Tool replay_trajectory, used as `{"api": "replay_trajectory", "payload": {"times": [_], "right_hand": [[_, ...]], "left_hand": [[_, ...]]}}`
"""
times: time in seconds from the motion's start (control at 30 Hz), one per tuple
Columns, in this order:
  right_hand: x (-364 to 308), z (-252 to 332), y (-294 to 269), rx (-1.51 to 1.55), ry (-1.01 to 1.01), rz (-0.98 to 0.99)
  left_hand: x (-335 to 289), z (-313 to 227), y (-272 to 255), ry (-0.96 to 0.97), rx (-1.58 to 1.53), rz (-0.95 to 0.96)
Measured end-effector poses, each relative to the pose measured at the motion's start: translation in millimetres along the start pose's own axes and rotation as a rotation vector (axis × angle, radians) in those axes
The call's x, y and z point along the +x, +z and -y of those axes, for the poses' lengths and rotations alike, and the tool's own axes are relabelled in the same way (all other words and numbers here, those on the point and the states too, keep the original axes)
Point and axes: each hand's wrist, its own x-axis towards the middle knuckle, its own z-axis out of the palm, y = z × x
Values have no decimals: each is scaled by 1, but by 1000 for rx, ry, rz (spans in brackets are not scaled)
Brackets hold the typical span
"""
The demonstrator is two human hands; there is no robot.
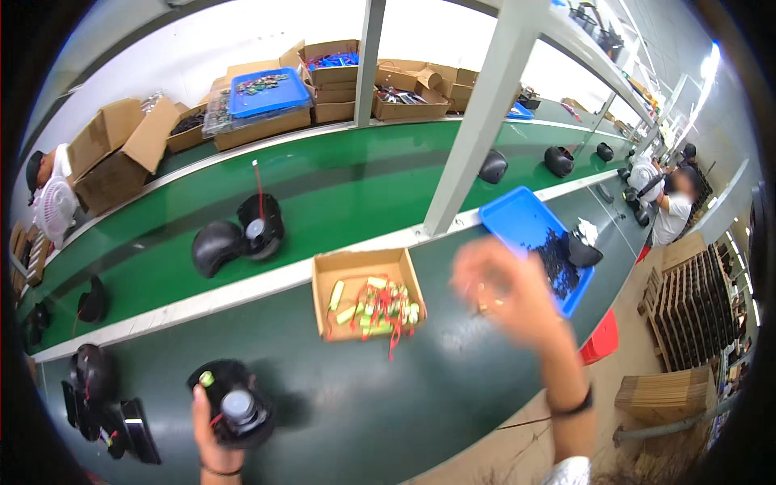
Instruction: Assembling plastic shells, batteries, and internal components of portable speakers at a factory workstation.
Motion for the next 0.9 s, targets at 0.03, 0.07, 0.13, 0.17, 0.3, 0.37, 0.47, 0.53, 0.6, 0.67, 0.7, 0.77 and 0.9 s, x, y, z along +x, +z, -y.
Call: {"api": "replay_trajectory", "payload": {"times": [0.03, 0.07, 0.13, 0.17, 0.3, 0.37, 0.47, 0.53, 0.6, 0.67, 0.7, 0.77, 0.9], "right_hand": [[49, -54, -28, -167, 15, -81], [91, -116, -58, -375, -15, -87], [167, -239, -102, -739, 167, -127], [192, -294, -112, -861, 416, -144], [238, -425, -174, -835, -29, -219], [253, -412, -90, -951, 190, -217], [238, -349, -108, -960, 196, -262], [227, -366, -150, -983, 70, -310], [210, -350, -137, -747, 13, -472], [186, -319, -122, -783, 21, -402], [176, -309, -129, -705, 242, -173], [170, -288, -110, -667, 236, -196], [193, -289, -96, -517, 134, -608]], "left_hand": [[3, -18, -15, 10, 114, 9], [9, -33, -10, 44, 470, 1], [22, -57, 7, 4, 873, 85], [34, -63, 21, -77, 929, 171], [70, -69, -17, -308, 1161, 389], [56, -76, 5, -252, 1272, 312], [63, -79, -17, 172, 1570, 587], [73, -70, -29, 599, 1768, 833], [69, -51, -9, -304, 833, 265], [67, -54, 10, -145, 899, 367], [67, -57, 17, -4, 949, 483], [56, -44, 8, -249, 697, 424], [52, -50, 29, -75, 762, 537]]}}
